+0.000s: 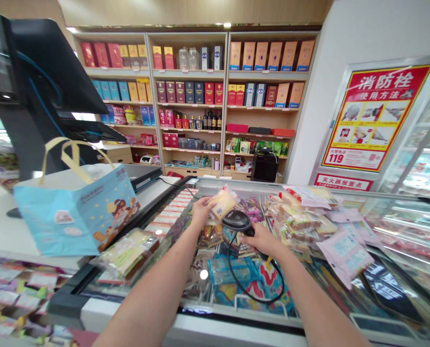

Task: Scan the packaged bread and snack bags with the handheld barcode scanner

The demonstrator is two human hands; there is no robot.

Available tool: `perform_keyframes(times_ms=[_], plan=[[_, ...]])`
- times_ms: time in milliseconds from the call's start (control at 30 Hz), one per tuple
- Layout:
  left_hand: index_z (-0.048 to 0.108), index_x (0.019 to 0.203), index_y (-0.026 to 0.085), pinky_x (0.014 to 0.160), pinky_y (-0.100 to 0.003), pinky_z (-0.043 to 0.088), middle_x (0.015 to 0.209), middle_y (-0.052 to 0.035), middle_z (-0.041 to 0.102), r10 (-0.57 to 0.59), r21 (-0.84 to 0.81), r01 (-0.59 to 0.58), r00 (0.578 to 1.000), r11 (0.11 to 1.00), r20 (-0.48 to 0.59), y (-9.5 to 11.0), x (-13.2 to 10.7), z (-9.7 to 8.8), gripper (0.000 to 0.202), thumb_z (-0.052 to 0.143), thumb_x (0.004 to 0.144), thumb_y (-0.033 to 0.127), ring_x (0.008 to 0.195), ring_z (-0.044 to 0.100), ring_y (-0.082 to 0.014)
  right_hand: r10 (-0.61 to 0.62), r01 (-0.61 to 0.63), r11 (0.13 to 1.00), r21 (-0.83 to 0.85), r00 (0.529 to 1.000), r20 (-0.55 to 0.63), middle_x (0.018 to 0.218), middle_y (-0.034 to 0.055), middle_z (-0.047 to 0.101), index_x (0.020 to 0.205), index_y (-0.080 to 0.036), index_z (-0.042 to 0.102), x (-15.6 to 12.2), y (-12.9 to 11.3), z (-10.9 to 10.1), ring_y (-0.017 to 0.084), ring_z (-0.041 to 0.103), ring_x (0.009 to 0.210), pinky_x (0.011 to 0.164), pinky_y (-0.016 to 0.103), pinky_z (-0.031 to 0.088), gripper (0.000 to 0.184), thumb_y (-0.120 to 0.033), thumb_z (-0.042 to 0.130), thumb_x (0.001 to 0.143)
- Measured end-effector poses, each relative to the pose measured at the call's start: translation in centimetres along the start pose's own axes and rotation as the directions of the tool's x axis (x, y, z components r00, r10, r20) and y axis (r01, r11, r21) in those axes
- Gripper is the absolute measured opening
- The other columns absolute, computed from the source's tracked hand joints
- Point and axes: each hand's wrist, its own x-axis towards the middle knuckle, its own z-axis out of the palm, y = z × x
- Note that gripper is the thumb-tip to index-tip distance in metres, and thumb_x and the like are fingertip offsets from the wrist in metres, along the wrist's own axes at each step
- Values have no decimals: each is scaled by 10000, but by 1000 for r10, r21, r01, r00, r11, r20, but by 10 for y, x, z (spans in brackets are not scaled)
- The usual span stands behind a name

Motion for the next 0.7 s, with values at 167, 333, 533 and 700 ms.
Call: perform_keyframes(times_ms=[167,333,533,700], plan=[[711,788,150,621,-279,502,741,-44,716,-17,-61,14,999,998,-46,1,0,1,288,779,517,222,670,649,-191,-3,6,997,82,1000,-29,412,-84,508,793,-192,544,5,6,0,113,475,340,381,213,383,193,-254,679,670],[689,771,147,541,-256,465,667,-19,682,-59,-91,54,996,994,-59,2,-1,20,314,780,492,256,579,607,-162,33,19,953,301,985,-167,430,-82,500,728,-206,507,10,5,-9,99,450,336,354,214,378,250,-354,696,659],[667,801,140,581,-273,488,664,-15,658,-89,-169,85,996,982,-15,27,6,93,310,766,525,241,588,610,-155,47,116,903,414,930,-363,488,-76,524,772,-200,528,-8,-8,-50,95,466,366,359,219,398,283,-384,706,652],[647,793,139,624,-302,492,690,-22,645,-57,-175,69,996,982,75,64,10,192,281,759,546,209,624,613,-169,106,191,862,470,838,-536,496,-69,521,769,-202,532,-37,-13,-98,95,466,379,369,220,404,301,-399,723,645]])
